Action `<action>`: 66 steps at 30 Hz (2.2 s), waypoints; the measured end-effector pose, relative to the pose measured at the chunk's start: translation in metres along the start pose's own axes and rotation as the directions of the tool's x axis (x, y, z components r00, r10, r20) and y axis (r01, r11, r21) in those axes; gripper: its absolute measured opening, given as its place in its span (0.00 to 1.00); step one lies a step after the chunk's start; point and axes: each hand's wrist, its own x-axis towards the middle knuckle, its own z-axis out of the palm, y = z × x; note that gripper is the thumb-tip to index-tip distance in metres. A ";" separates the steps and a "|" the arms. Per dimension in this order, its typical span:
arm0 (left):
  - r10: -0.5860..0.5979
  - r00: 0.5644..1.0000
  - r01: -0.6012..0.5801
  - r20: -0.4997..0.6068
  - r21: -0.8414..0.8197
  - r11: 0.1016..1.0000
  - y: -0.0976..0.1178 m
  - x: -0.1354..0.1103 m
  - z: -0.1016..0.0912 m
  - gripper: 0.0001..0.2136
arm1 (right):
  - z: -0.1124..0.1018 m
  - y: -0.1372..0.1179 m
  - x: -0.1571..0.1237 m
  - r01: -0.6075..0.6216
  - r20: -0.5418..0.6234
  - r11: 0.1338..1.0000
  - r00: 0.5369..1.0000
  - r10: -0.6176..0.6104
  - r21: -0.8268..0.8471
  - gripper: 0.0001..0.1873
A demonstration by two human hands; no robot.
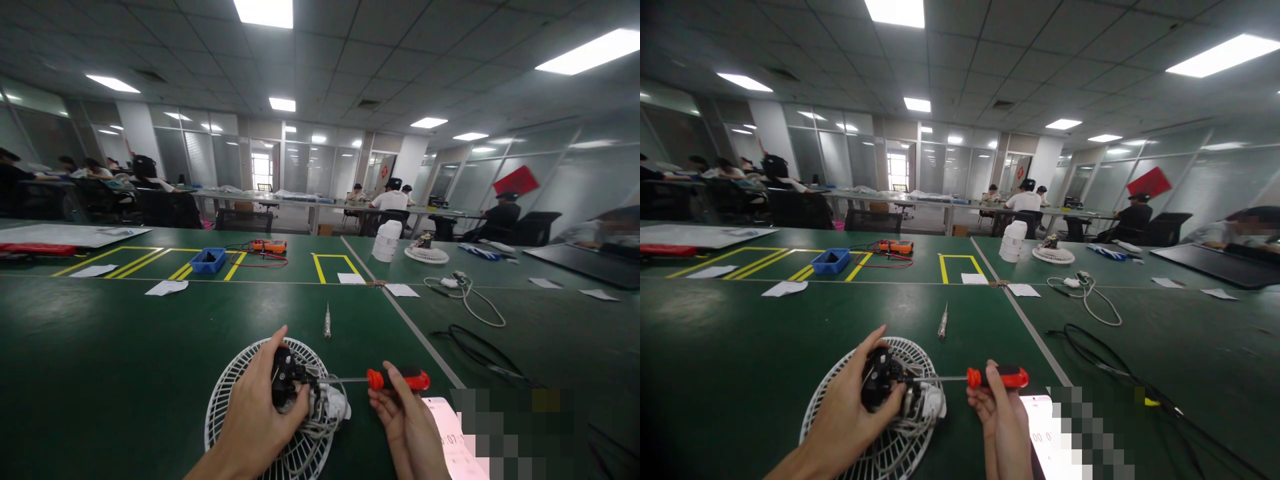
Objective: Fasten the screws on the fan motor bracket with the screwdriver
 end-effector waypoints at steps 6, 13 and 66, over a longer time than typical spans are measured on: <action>0.010 0.997 -0.006 -0.079 0.042 0.999 -0.003 -0.010 0.004 0.34 | -0.001 0.003 -0.001 -0.066 0.078 0.980 0.996 0.053 0.187 0.26; 0.027 0.988 -0.017 -0.155 0.064 0.998 -0.006 -0.020 0.005 0.33 | -0.004 0.008 -0.001 0.006 0.088 0.995 0.996 -0.015 0.098 0.29; -0.090 0.990 0.083 -0.110 -0.062 0.995 -0.003 -0.025 0.005 0.29 | -0.001 0.006 -0.008 -0.041 0.023 0.999 0.999 0.041 0.000 0.31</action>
